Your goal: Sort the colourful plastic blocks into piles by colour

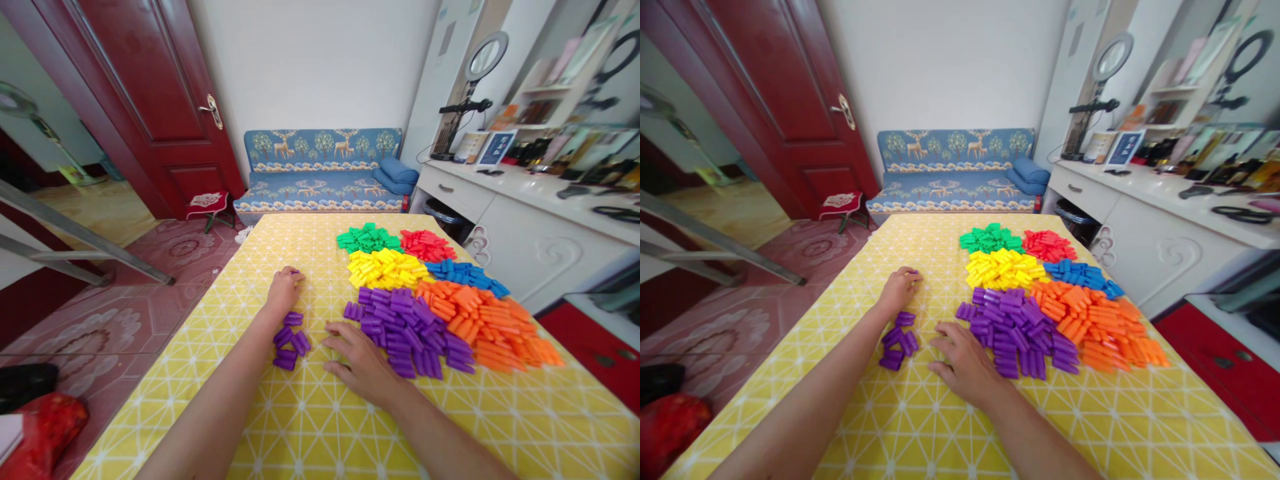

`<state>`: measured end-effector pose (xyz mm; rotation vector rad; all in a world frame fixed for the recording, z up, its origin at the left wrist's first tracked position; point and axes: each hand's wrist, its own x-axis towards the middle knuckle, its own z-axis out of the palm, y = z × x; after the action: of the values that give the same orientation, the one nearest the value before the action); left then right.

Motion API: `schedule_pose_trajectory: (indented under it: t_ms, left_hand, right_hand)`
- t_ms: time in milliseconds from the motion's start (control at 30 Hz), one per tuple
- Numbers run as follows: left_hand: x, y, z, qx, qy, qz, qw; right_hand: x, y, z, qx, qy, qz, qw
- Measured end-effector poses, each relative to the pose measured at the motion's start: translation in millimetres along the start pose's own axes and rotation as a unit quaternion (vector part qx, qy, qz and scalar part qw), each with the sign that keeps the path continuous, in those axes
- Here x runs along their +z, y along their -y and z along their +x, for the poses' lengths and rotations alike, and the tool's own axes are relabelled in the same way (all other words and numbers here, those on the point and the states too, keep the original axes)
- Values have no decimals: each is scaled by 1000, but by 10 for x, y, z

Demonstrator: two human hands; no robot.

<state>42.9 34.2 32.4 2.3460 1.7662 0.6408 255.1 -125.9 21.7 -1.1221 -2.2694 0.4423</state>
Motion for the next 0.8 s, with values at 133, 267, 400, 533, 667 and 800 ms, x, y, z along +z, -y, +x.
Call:
schedule_pose_trajectory:
  t_ms: [133,267,400,533,667,800]
  left_hand:
    - [-100,-18,-87,-13,-5,-40,999]
    - [-168,-115,-294,-10,-18,-168,986]
    - [-251,-300,-551,-56,35,-428,901]
    - [-303,-468,-705,-44,121,-583,802]
    - [-256,-561,-775,-8,201,-617,761]
    - [-192,-607,-819,-3,200,-639,743]
  right_hand:
    - [2,2,-4,0,-10,15,1000]
    - [24,-20,5,7,-27,38,999]
    - [54,-35,26,36,-67,75,994]
    - [80,-56,34,61,-124,112,984]
    - [62,-67,30,29,-157,103,982]
    - [-20,-25,42,-1,-217,93,972]
